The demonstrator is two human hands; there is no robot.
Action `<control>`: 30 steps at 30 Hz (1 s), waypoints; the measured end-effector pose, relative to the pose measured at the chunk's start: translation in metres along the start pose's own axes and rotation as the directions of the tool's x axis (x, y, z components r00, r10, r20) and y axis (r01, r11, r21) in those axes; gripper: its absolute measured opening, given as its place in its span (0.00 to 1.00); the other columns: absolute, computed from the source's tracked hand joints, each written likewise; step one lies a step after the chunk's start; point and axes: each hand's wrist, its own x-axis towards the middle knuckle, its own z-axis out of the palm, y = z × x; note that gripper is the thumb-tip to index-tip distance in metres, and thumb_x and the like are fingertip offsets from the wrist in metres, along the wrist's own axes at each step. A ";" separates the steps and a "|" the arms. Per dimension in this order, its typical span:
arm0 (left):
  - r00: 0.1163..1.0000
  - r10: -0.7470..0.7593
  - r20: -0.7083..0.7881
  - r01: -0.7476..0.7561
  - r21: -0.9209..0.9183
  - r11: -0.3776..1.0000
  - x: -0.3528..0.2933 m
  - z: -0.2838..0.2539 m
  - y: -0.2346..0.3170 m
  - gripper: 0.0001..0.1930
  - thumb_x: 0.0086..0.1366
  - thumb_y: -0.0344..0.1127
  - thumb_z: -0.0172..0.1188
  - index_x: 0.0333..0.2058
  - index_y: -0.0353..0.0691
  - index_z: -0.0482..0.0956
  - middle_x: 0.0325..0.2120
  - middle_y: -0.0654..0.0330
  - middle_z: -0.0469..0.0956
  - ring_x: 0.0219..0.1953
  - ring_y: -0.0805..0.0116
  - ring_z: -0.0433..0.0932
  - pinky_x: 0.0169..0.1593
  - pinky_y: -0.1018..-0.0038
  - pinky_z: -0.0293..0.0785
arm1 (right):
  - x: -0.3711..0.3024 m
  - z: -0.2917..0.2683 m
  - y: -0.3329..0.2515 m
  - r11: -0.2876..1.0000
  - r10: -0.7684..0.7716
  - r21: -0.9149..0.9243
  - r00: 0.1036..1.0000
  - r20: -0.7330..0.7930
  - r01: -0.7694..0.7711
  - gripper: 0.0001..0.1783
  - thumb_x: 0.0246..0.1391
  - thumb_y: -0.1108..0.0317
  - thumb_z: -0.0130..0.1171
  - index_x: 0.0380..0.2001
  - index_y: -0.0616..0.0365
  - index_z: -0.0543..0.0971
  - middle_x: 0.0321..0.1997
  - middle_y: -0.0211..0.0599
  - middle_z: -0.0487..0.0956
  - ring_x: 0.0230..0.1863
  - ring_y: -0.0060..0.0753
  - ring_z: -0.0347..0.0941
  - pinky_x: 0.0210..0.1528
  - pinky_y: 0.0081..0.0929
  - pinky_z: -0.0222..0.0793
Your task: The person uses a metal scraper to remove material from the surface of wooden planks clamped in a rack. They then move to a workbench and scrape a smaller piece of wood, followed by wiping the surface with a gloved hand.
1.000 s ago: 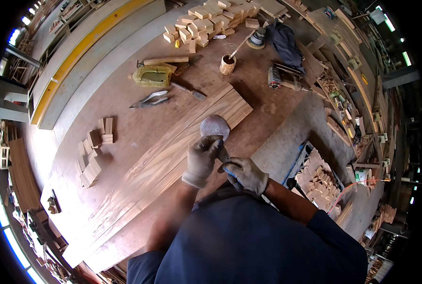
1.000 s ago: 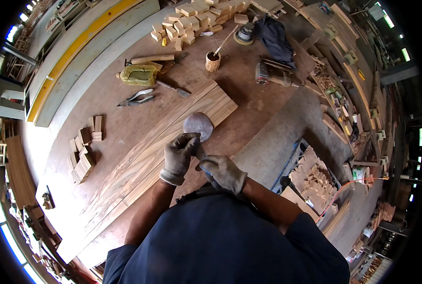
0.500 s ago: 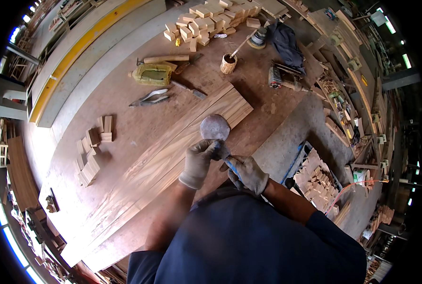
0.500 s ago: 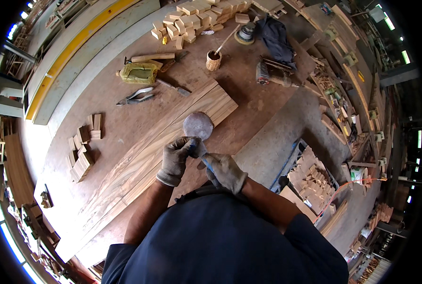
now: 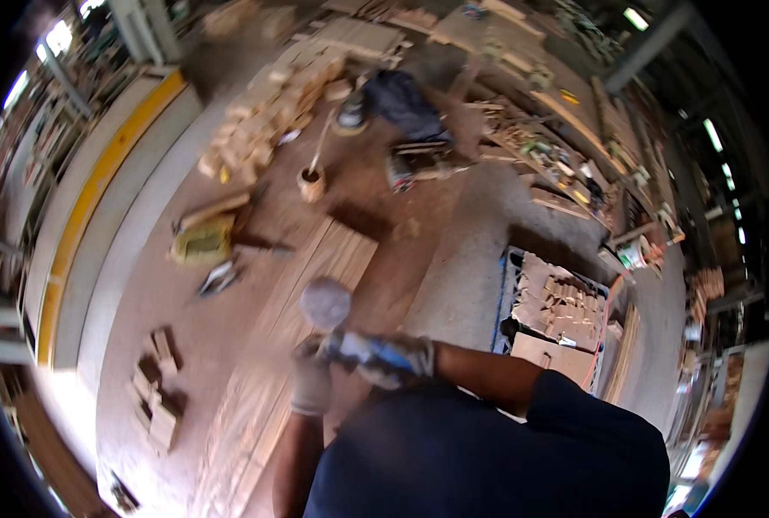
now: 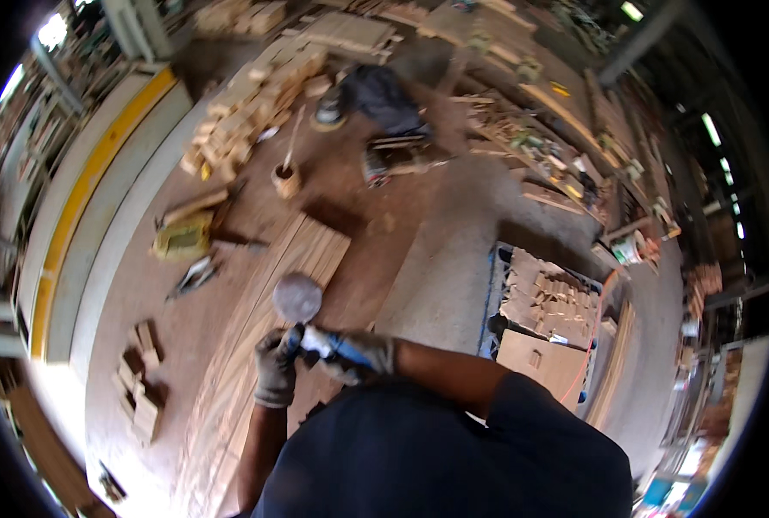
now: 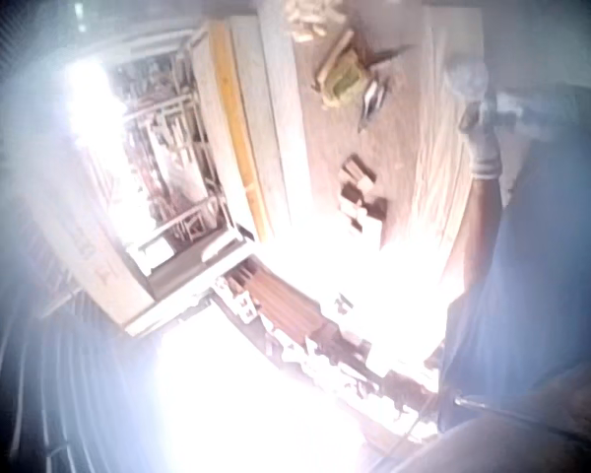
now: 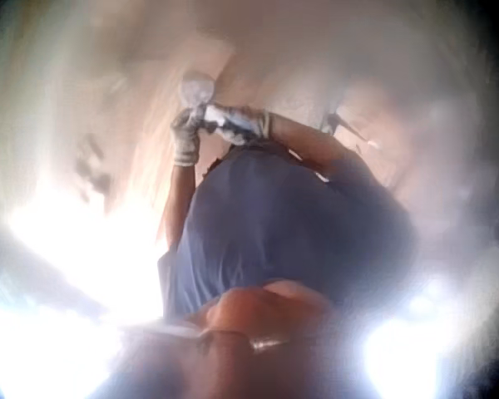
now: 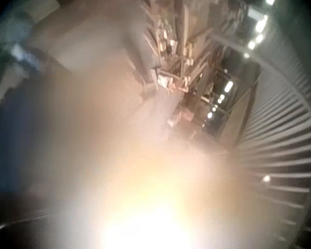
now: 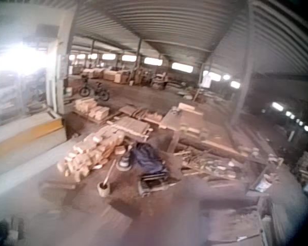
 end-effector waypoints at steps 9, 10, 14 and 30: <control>0.994 0.021 0.112 -0.034 0.118 0.992 0.006 0.024 -0.022 0.19 0.75 0.48 0.70 0.29 0.40 0.83 0.22 0.67 0.77 0.22 0.75 0.73 0.26 0.74 0.66 | -0.036 -0.002 0.019 0.906 -0.336 -0.282 0.941 -0.029 0.315 0.33 0.71 0.32 0.57 0.49 0.54 0.83 0.20 0.18 0.72 0.15 0.15 0.63 0.15 0.21 0.57; 0.987 0.005 0.159 -0.028 0.144 0.989 0.003 0.033 -0.021 0.18 0.74 0.47 0.70 0.30 0.39 0.84 0.23 0.66 0.79 0.23 0.74 0.74 0.27 0.74 0.68 | -0.027 -0.025 0.030 0.858 -0.432 -0.315 0.902 -0.019 0.405 0.32 0.71 0.33 0.58 0.48 0.54 0.83 0.20 0.18 0.72 0.15 0.15 0.63 0.16 0.21 0.57; 0.954 -0.015 0.301 -0.058 0.233 0.971 -0.003 0.054 -0.022 0.14 0.76 0.40 0.68 0.35 0.35 0.83 0.24 0.62 0.80 0.22 0.69 0.77 0.26 0.70 0.73 | -0.054 -0.017 0.049 0.864 -0.482 -0.231 0.869 -0.115 0.448 0.28 0.75 0.42 0.55 0.54 0.59 0.80 0.22 0.24 0.75 0.17 0.20 0.69 0.18 0.22 0.62; 0.951 0.124 0.284 -0.192 0.226 0.955 -0.009 0.150 -0.052 0.26 0.79 0.57 0.61 0.26 0.43 0.75 0.15 0.68 0.71 0.14 0.76 0.68 0.19 0.76 0.60 | -0.114 -0.057 0.045 0.405 -0.657 -0.541 0.646 0.388 0.737 0.26 0.76 0.38 0.50 0.45 0.51 0.81 0.22 0.26 0.76 0.21 0.24 0.70 0.22 0.28 0.64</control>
